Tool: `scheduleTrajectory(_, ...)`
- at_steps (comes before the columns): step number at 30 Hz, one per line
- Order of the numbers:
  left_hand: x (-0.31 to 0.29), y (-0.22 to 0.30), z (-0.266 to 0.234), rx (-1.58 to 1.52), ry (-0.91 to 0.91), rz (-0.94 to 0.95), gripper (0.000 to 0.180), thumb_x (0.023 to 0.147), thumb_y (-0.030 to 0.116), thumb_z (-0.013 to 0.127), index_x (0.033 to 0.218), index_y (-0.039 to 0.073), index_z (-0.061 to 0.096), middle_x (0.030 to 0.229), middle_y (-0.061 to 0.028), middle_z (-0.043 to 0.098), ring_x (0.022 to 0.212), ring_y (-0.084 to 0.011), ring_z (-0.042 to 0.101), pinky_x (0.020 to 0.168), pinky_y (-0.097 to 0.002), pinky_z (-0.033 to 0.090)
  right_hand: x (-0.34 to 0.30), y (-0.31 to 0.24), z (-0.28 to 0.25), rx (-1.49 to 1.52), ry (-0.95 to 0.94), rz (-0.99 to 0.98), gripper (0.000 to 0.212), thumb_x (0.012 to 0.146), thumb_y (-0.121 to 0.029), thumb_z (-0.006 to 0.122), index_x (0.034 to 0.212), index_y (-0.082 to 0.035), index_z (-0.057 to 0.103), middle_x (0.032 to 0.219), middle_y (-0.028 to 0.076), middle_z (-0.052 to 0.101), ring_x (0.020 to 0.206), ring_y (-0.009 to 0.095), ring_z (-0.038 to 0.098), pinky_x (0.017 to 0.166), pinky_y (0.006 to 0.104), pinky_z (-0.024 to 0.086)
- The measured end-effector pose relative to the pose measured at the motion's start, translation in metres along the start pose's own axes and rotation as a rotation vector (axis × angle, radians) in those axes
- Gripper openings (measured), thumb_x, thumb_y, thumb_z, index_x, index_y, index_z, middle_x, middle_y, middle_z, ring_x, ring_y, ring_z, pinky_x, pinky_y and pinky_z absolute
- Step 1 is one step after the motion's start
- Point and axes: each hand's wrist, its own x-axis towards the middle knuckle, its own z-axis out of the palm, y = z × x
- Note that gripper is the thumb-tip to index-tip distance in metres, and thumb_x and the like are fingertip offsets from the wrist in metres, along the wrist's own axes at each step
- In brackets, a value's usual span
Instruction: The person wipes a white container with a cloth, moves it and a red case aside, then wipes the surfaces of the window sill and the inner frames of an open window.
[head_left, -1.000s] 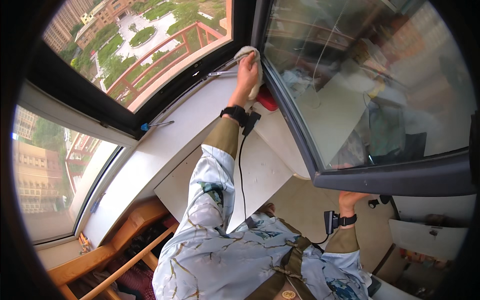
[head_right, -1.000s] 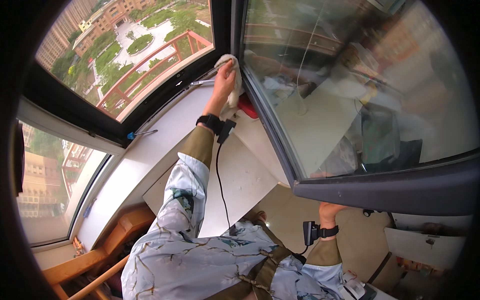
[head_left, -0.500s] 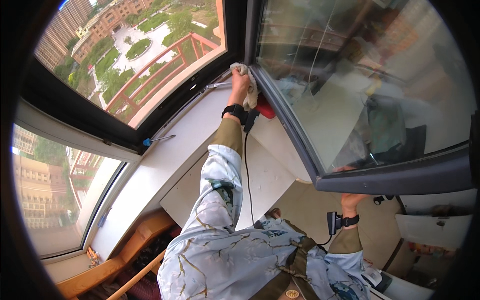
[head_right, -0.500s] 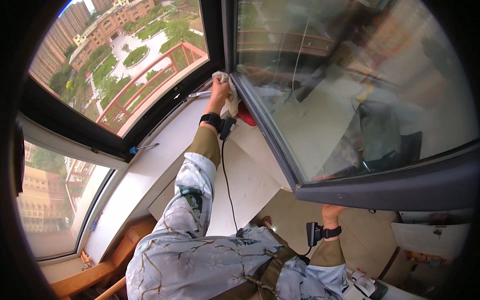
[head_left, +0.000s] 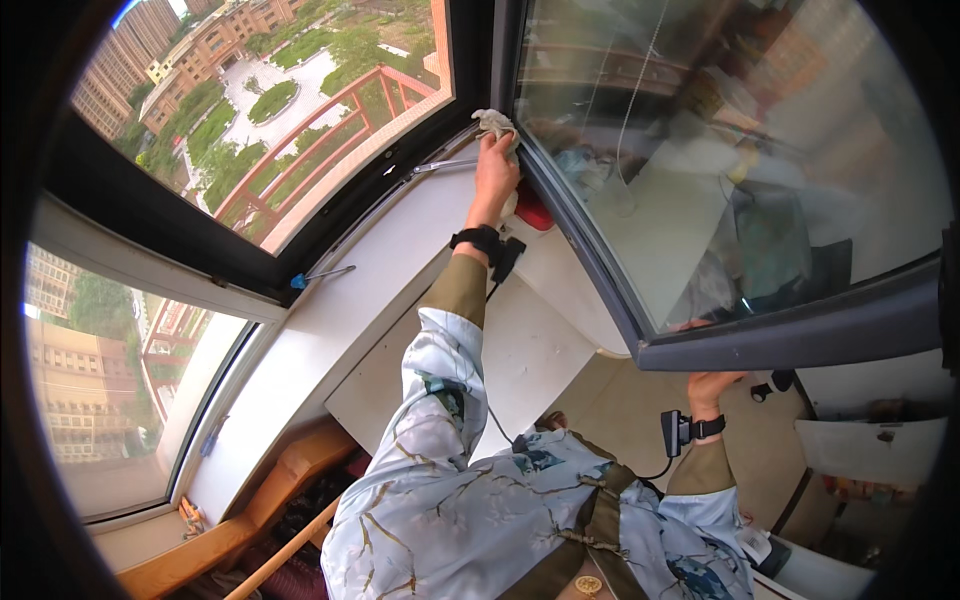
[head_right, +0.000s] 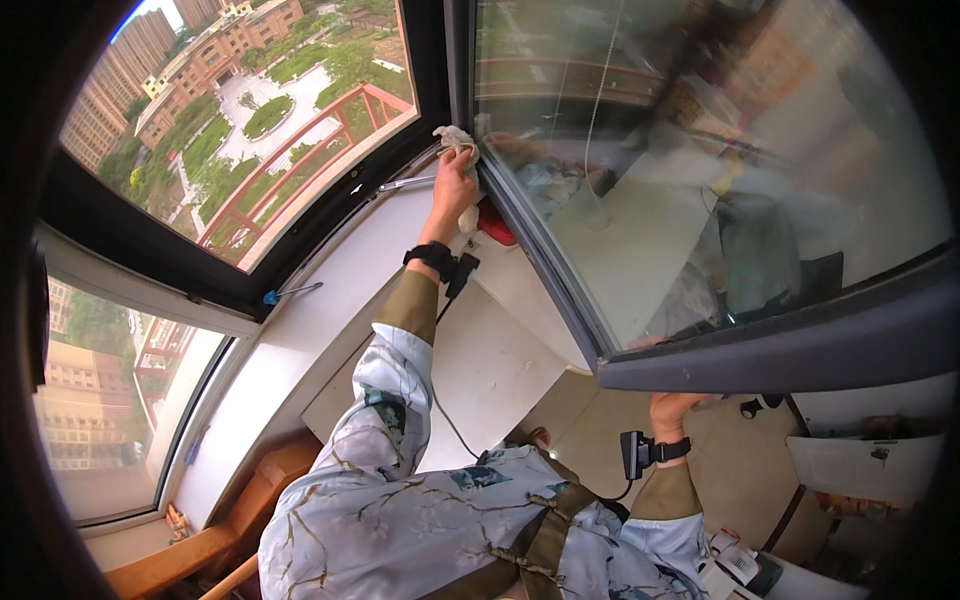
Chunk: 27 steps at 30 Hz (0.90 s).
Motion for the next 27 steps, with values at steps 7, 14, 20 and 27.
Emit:
scheduleTrajectory(7,0.012,-0.04,-0.014,-0.122,-0.115,-0.063,0.051,0.066,-0.005,0.046,0.115,0.006,0.056,0.119,-0.0209,0.046,0.113,-0.0362,0.045,0.095,-0.0357,0.036,0.012,0.042,-0.034,0.08,0.246,-0.077,0.093,0.074,-0.079,0.018,0.116,-0.001,0.045,0.105,0.016,0.057,0.098,0.03,0.054,0.092,0.0431,0.04)
scheduleTrajectory(14,-0.042,0.034,-0.046,-0.142,-0.439,-0.101,0.054,0.071,-0.007,0.036,0.12,0.007,0.053,0.111,-0.0154,0.059,0.102,-0.0234,0.056,0.085,-0.0281,0.042,0.024,0.028,-0.031,0.15,0.252,-0.077,0.089,0.077,-0.076,0.021,0.119,-0.002,0.043,0.114,0.015,0.053,0.101,0.031,0.052,0.095,0.0414,0.038)
scheduleTrajectory(20,-0.117,0.05,-0.081,-0.721,-0.398,-0.345,0.049,0.075,-0.001,0.038,0.123,-0.002,0.046,0.103,-0.0055,0.058,0.09,-0.0136,0.056,0.083,-0.0253,0.042,0.007,0.012,0.001,0.061,0.187,-0.21,0.069,0.09,-0.059,0.016,0.141,-0.013,0.008,0.145,0.003,0.011,0.132,0.018,0.015,0.109,0.0334,0.012)
scheduleTrajectory(27,-0.175,0.073,-0.014,-0.335,-0.357,0.032,0.041,0.083,-0.002,0.04,0.124,0.002,0.046,0.129,-0.0093,0.035,0.113,-0.0189,0.041,0.093,-0.0261,0.034,0.004,0.01,-0.002,0.093,0.152,-0.184,0.069,0.091,-0.058,0.016,0.141,-0.013,0.009,0.145,0.003,0.01,0.132,0.017,0.015,0.109,0.0322,0.011)
